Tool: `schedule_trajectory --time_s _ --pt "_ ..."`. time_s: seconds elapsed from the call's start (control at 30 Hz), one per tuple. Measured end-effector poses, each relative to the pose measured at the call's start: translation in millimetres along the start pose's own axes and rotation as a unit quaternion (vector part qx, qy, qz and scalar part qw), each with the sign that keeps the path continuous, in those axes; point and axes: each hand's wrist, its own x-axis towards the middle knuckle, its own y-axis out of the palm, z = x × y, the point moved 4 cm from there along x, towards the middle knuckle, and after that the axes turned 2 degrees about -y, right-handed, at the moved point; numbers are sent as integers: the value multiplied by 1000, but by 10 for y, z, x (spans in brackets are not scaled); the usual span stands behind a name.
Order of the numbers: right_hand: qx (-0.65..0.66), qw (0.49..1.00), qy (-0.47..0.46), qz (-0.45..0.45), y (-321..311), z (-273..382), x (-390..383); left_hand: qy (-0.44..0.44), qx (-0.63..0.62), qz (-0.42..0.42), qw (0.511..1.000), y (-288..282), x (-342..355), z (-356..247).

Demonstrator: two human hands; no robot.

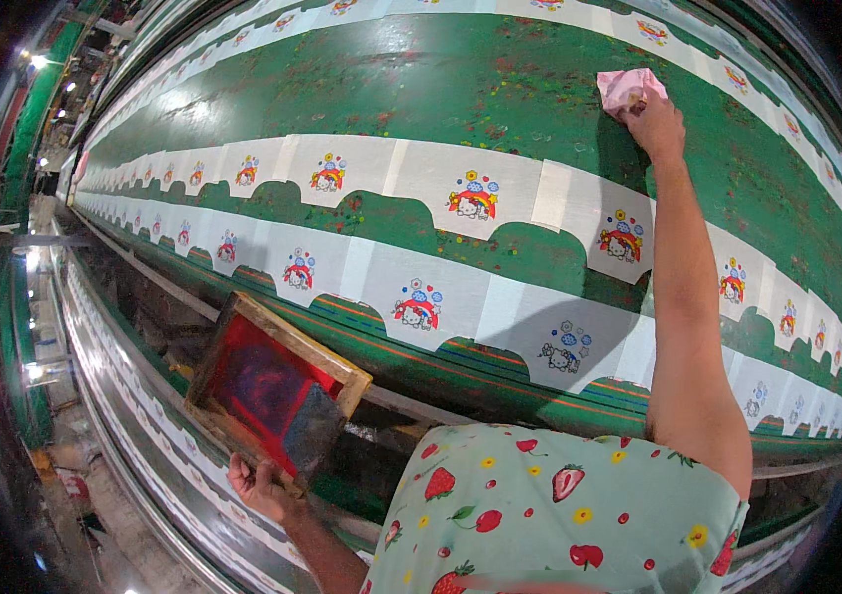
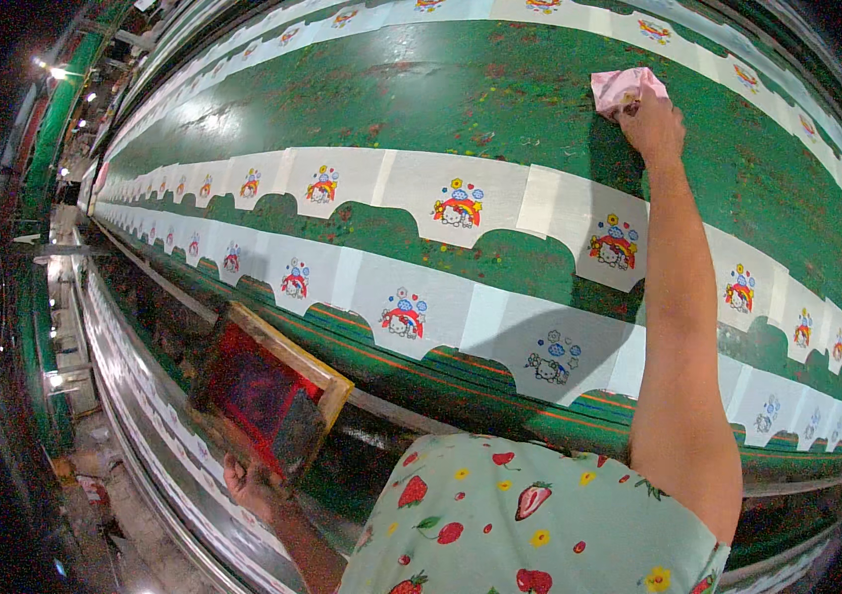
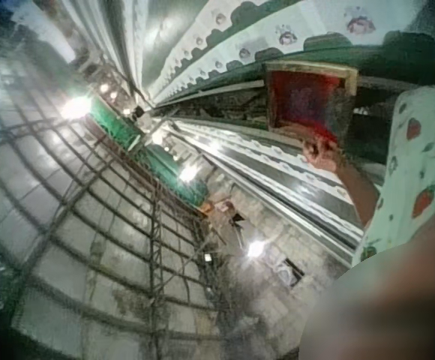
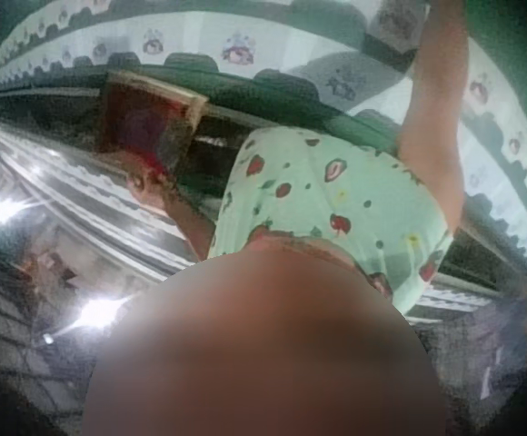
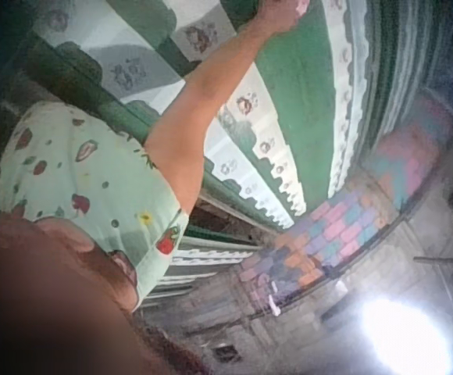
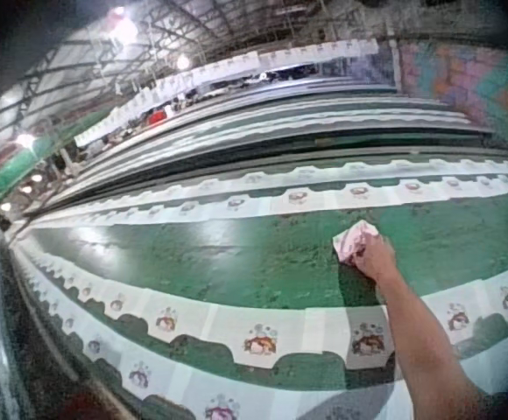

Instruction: The person holds a wooden frame with a mesh screen and repeatedly rubs a small gray block across the screen surface. The person briefly picks up a pink cloth from the table and wipes the screen, then continues rubbing the block across the screen. The task appears to be cleaning or smoothing the screen surface.

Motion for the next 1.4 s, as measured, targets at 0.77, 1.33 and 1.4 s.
schedule_trajectory --time_s 0.77,1.33,1.4 --pt "39 998 -37 42 16 -75 -1 43 -93 203 974 656 223 -417" --pt "655 658 -2 371 -546 1303 -2668 99 -149 528 830 1735 646 -825" --pt "726 591 -17 351 -683 1607 -3178 115 -138 584 792 2088 680 -833"
